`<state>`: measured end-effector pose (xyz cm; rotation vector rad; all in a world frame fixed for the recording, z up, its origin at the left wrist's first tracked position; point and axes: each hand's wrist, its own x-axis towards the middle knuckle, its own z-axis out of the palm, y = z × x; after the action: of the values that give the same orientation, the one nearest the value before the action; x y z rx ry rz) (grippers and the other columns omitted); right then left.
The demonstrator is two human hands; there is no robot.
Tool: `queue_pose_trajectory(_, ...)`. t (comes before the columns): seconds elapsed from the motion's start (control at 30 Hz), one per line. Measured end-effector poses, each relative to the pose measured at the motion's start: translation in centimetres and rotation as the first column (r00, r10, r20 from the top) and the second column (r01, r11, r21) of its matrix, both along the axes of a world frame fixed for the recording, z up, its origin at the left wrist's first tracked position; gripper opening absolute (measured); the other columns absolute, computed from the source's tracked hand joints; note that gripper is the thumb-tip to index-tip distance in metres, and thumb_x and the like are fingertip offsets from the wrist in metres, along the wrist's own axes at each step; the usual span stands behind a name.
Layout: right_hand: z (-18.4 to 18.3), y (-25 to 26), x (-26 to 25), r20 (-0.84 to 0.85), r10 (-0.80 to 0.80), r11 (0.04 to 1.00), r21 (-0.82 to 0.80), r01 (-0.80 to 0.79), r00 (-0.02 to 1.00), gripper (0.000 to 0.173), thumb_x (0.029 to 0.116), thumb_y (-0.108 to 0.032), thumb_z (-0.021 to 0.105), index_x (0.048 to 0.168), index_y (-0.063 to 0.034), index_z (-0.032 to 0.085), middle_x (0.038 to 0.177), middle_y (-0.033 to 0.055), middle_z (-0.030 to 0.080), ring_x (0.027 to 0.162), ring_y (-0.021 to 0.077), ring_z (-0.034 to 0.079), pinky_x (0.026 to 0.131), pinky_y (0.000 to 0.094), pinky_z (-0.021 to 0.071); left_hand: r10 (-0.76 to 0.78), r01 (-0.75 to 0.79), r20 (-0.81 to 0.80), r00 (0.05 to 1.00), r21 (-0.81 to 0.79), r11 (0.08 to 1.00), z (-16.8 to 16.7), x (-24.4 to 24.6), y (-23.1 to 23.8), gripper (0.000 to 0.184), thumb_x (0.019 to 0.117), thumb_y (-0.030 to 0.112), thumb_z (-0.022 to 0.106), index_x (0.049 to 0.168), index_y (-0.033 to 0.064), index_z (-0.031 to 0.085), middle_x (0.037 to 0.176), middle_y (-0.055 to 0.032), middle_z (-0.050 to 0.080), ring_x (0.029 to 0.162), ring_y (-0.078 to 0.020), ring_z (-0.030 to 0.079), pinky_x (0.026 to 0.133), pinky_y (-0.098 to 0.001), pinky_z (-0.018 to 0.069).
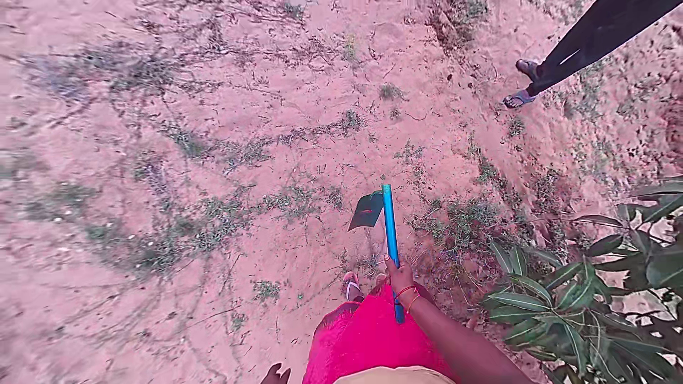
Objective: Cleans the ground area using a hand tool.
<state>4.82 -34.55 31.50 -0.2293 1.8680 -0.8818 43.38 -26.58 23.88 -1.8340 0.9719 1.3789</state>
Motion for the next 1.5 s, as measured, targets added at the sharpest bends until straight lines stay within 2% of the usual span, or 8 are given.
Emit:
queue_pose_trajectory(0.4, 2.2, -8.7, -16.1, -0.013, -0.499, 0.859, 0.125, 0.496, 0.867, 0.036, 0.1095, -0.028, 0.054, 0.122, 0.0056, 0.057, 0.077, 0.0116, 0.054, 0.062, 0.0209, 0.052, 0.062, 0.0379, 0.0486, -0.344, 0.214, -0.125, 0.930, -0.576, 0.789, 6.1, -23.8, -32.4, 0.068, 0.0984, 0.015, 0.069, 0.153, -0.0092, 0.035, 0.150, -0.0404, 0.039, 0.139, -0.0528, 0.044, 0.116, -0.0595, 0.0356)
queue_pose_trajectory(0.53, 1.8, -9.4, -23.3, -0.131, -0.539, 0.808, 0.198, 0.554, 0.832, 0.043, 0.1093, -0.034, 0.053, 0.126, 0.0054, 0.059, 0.093, 0.0197, 0.063, 0.075, 0.0280, 0.060, 0.075, 0.0454, 0.0517, -0.465, 0.008, -0.391, 0.795, -0.759, 0.652, 13.8, -37.2, -40.5, 0.084, 0.0932, 0.012, 0.071, 0.156, -0.0123, 0.021, 0.162, -0.0388, 0.017, 0.151, -0.0504, 0.024, 0.122, -0.0562, 0.0233)
queue_pose_trajectory(0.77, 1.9, -11.7, -29.1, -0.200, -0.740, 0.604, 0.224, 0.765, 0.643, 0.045, 0.1099, -0.035, 0.052, 0.125, 0.0061, 0.059, 0.093, 0.0199, 0.061, 0.074, 0.0271, 0.059, 0.073, 0.0445, 0.0520, -0.598, -0.491, -0.771, 0.219, -0.617, 0.615, 27.9, -51.7, -54.2, 0.110, 0.0896, 0.065, 0.064, 0.161, 0.0027, 0.008, 0.168, -0.0101, 0.022, 0.150, -0.0132, 0.034, 0.114, -0.0325, 0.0425)
queue_pose_trajectory(0.83, 1.1, -12.1, -30.6, -0.236, -0.751, 0.567, 0.247, 0.786, 0.617, 0.045, 0.1095, -0.035, 0.052, 0.125, 0.0062, 0.061, 0.095, 0.0220, 0.064, 0.080, 0.0303, 0.062, 0.077, 0.0476, 0.0529, -0.814, -0.382, -0.491, 0.311, -0.849, 0.366, 28.3, -54.9, -58.3, 0.111, 0.0926, 0.071, 0.052, 0.161, -0.0060, 0.010, 0.169, -0.0227, 0.013, 0.158, -0.0246, 0.016, 0.125, -0.0352, 0.0254)
queue_pose_trajectory(0.93, 0.8, -14.7, -31.3, -0.280, -0.820, 0.435, 0.261, 0.862, 0.499, 0.045, 0.1092, -0.034, 0.054, 0.124, 0.0071, 0.062, 0.100, 0.0250, 0.065, 0.087, 0.0336, 0.063, 0.083, 0.0501, 0.0510, -0.862, 0.018, 0.188, 0.470, -0.979, -0.203, 27.0, -61.4, -63.3, 0.112, 0.0835, 0.071, 0.049, 0.157, -0.0111, 0.026, 0.160, -0.0456, 0.009, 0.147, -0.0686, 0.006, 0.116, -0.0768, 0.0116)
queue_pose_trajectory(1.13, 2.6, -20.2, -31.4, -0.241, -0.957, 0.101, 0.249, 0.963, 0.163, 0.045, 0.1101, -0.037, 0.051, 0.126, 0.0043, 0.059, 0.090, 0.0162, 0.059, 0.073, 0.0236, 0.057, 0.069, 0.0411, 0.0501, -0.972, 0.484, 0.226, -0.065, -0.845, -0.229, 20.6, -69.7, -63.0, 0.087, 0.0857, 0.027, 0.081, 0.157, 0.0015, 0.038, 0.164, -0.0384, 0.010, 0.151, -0.0613, 0.007, 0.113, -0.0806, 0.0058)
queue_pose_trajectory(1.3, 3.5, -21.2, -29.6, -0.195, -0.981, -0.041, 0.290, 0.956, 0.017, 0.040, 0.1110, -0.034, 0.050, 0.122, 0.0039, 0.057, 0.074, 0.0082, 0.053, 0.057, 0.0160, 0.050, 0.057, 0.0336, 0.0459, -0.697, 0.703, -0.128, -0.705, -0.254, -0.664, 14.9, -74.2, -58.3, 0.080, 0.0995, 0.042, 0.065, 0.162, 0.0076, 0.029, 0.169, -0.0238, 0.017, 0.157, -0.0465, 0.007, 0.117, -0.0769, -0.0009)
queue_pose_trajectory(1.5, 2.8, -18.0, -31.3, -0.192, -0.973, -0.169, 0.227, 0.959, -0.126, 0.033, 0.1115, -0.031, 0.049, 0.112, 0.0020, 0.054, 0.065, 0.0029, 0.046, 0.047, 0.0110, 0.045, 0.047, 0.0271, 0.0428, -0.638, 0.689, -0.284, -0.716, -0.136, -0.712, 11.9, -76.1, -52.2, 0.062, 0.1060, 0.040, 0.053, 0.151, -0.0015, 0.043, 0.152, -0.0333, 0.043, 0.144, -0.0536, 0.035, 0.111, -0.0791, 0.0225)
